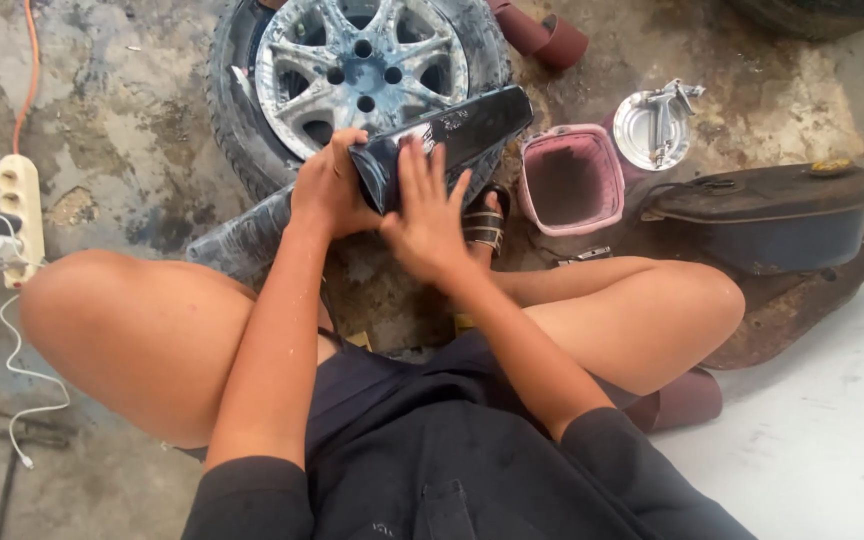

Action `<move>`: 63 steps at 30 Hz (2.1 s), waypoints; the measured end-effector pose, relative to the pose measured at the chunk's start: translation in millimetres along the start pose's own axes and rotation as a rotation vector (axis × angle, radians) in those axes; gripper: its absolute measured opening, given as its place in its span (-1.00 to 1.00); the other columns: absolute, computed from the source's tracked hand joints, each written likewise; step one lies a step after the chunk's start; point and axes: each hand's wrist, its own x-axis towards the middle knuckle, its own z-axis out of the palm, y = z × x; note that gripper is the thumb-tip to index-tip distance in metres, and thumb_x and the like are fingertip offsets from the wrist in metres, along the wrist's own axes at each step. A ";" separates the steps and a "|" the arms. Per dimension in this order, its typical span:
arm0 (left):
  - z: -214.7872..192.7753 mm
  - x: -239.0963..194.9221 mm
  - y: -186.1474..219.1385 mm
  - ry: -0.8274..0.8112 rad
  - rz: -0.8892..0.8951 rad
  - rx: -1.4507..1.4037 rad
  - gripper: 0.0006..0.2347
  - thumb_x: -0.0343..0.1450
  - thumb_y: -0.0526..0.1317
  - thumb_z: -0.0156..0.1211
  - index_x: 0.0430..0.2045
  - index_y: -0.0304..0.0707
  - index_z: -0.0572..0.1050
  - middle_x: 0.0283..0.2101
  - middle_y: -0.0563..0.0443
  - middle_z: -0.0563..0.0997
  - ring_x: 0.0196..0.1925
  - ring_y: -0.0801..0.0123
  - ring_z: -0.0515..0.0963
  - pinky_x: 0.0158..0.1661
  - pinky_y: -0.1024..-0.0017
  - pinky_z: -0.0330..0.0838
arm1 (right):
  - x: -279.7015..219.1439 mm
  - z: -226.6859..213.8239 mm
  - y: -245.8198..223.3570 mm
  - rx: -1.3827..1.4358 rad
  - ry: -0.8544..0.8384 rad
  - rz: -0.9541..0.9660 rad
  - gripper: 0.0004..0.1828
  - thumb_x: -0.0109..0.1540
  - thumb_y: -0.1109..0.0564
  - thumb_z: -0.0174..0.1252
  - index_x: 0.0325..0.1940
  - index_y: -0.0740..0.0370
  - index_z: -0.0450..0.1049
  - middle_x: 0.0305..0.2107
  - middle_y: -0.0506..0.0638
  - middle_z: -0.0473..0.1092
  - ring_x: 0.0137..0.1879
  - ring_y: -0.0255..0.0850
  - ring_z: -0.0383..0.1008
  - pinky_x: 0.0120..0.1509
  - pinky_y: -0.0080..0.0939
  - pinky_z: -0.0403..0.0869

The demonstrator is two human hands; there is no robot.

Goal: Wet sanding a black plastic motorcycle part using sandpaper and water.

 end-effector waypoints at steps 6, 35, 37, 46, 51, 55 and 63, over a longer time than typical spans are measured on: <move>-7.6 0.9 11.1 0.003 -0.024 -0.011 -0.09 -0.07 0.20 0.60 0.01 -0.08 0.09 0.12 -0.07 0.48 0.08 -0.13 0.59 0.04 -0.04 0.49 | 10.7 10.8 33.6 -0.007 0.019 0.076 -0.01 0.41 -0.51 -0.44 0.70 0.19 -0.33 0.61 0.19 -0.44 0.66 0.33 -0.58 0.43 0.80 -0.48; -20.9 2.3 21.5 -0.030 -0.026 0.004 -0.27 0.15 -0.05 0.50 0.06 -0.16 0.06 0.01 -0.23 0.52 -0.28 -0.23 0.61 -0.39 -0.03 0.45 | -5.3 -10.2 -28.6 0.093 -0.074 0.038 0.11 0.22 -0.69 -0.91 0.64 0.05 -0.57 0.58 -0.12 -0.66 0.69 -0.07 -0.71 0.61 0.59 -0.62; -25.6 0.6 25.8 -0.034 -0.020 -0.036 -0.20 0.15 0.07 0.59 0.05 -0.12 0.05 -0.09 -0.20 0.54 -0.27 -0.10 0.64 -0.34 0.05 0.53 | -2.5 -6.8 -17.0 0.081 -0.036 -0.011 0.10 0.22 -0.72 -0.91 0.62 0.00 -0.64 0.56 -0.19 -0.74 0.68 -0.15 -0.77 0.61 0.59 -0.65; -22.4 -0.3 20.9 -0.023 -0.034 -0.016 -0.19 0.07 0.02 0.58 0.06 -0.14 0.08 -0.05 -0.25 0.54 -0.26 -0.25 0.60 -0.34 -0.05 0.45 | -3.7 -12.9 -19.8 -0.002 -0.056 0.030 0.12 0.22 -0.72 -0.87 0.63 0.02 -0.62 0.57 -0.16 -0.71 0.68 -0.12 -0.77 0.60 0.56 -0.66; -21.9 1.4 22.5 -0.012 0.005 0.012 -0.24 0.14 -0.01 0.53 0.07 -0.17 0.07 0.08 -0.21 0.51 -0.27 -0.21 0.61 -0.41 -0.02 0.44 | -18.0 -30.0 -64.0 0.217 -0.156 0.103 0.26 0.18 -0.70 -0.71 0.63 0.30 -0.53 0.58 0.14 -0.60 0.71 0.04 -0.63 0.60 0.57 -0.55; -18.4 0.5 18.2 -0.014 0.005 0.012 -0.19 0.06 -0.03 0.56 0.08 -0.17 0.09 0.14 -0.21 0.49 -0.12 -0.23 0.63 -0.32 -0.04 0.46 | -2.1 -34.3 -33.8 0.068 -0.267 0.216 0.07 0.27 -0.60 -0.77 0.63 0.12 -0.56 0.57 -0.04 -0.67 0.68 0.01 -0.73 0.55 0.61 -0.59; -17.5 1.4 17.5 -0.011 0.011 0.009 -0.21 0.13 0.02 0.56 0.08 -0.14 0.07 0.12 -0.24 0.50 -0.17 -0.28 0.61 -0.35 -0.08 0.42 | -4.1 -20.9 -20.3 0.042 -0.199 0.243 0.07 0.30 -0.61 -0.67 0.64 0.12 -0.58 0.57 -0.02 -0.69 0.70 -0.08 -0.68 0.58 0.58 -0.57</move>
